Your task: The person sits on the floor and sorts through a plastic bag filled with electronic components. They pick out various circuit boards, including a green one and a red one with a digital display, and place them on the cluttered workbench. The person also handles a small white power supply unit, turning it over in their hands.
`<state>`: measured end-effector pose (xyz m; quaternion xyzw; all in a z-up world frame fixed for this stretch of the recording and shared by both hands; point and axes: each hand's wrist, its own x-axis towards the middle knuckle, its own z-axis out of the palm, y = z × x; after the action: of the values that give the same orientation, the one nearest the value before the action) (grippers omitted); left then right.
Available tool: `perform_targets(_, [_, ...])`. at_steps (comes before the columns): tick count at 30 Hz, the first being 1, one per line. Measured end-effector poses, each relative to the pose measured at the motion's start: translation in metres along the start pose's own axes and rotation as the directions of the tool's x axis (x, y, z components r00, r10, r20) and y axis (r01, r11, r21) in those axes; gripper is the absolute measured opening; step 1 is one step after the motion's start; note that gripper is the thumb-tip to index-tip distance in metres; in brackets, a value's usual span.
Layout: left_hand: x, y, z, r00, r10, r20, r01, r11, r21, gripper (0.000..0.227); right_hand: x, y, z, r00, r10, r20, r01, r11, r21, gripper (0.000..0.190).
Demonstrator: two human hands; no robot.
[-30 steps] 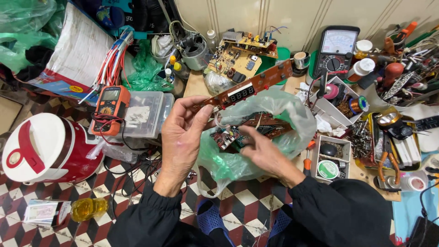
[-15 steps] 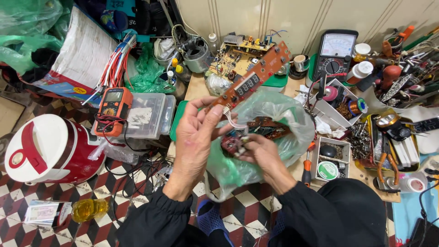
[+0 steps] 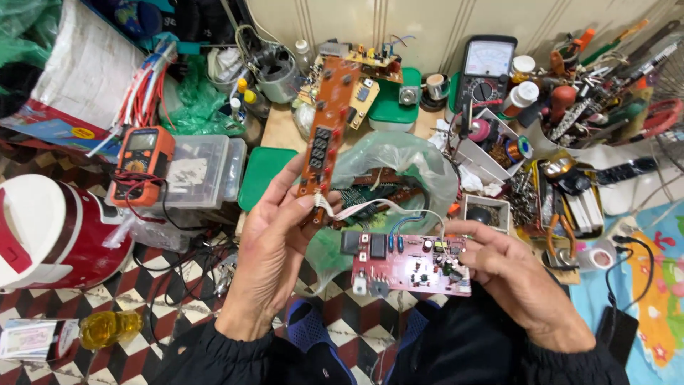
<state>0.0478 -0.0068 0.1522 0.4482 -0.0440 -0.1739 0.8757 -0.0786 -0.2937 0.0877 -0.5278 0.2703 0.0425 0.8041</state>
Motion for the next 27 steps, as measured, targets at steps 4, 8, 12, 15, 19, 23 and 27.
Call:
perform_targets(4, [-0.015, -0.012, -0.009, 0.946, -0.162, -0.280, 0.140, 0.985, -0.097, 0.058, 0.011, -0.002, -0.017, 0.976, -0.093, 0.195, 0.106, 0.993, -0.058, 0.051])
perform_targets(8, [-0.028, -0.025, -0.011, 0.896, -0.253, -0.365, 0.157, 0.949, -0.272, 0.048, 0.025, -0.008, 0.003, 0.962, -0.110, 0.249, 0.119, 0.993, -0.024, 0.051])
perform_targets(12, [-0.040, -0.060, -0.029, 0.934, -0.194, -0.299, 0.102, 0.950, -0.296, 0.048, 0.047, 0.006, 0.013, 0.940, -0.130, 0.315, 0.129, 0.991, 0.024, 0.040])
perform_targets(15, [-0.049, -0.067, -0.026, 0.895, -0.276, -0.350, 0.156, 0.929, -0.335, 0.053, 0.057, 0.013, 0.027, 0.928, -0.119, 0.354, 0.094, 0.992, 0.087, 0.035])
perform_targets(19, [-0.058, -0.083, -0.034, 0.899, -0.288, -0.331, 0.182, 0.931, -0.317, 0.050, 0.072, 0.035, 0.043, 0.984, -0.051, 0.173, 0.020, 0.984, 0.177, 0.017])
perform_targets(23, [-0.062, -0.104, -0.051, 0.906, -0.285, -0.313, 0.194, 0.937, -0.291, 0.048, 0.086, 0.052, 0.052, 0.999, 0.025, 0.033, -0.031, 0.981, 0.192, 0.022])
perform_targets(27, [-0.062, -0.108, -0.049, 0.884, -0.318, -0.342, 0.223, 0.931, -0.289, 0.048, 0.086, 0.048, 0.061, 0.999, 0.046, 0.019, -0.049, 0.983, 0.177, 0.016])
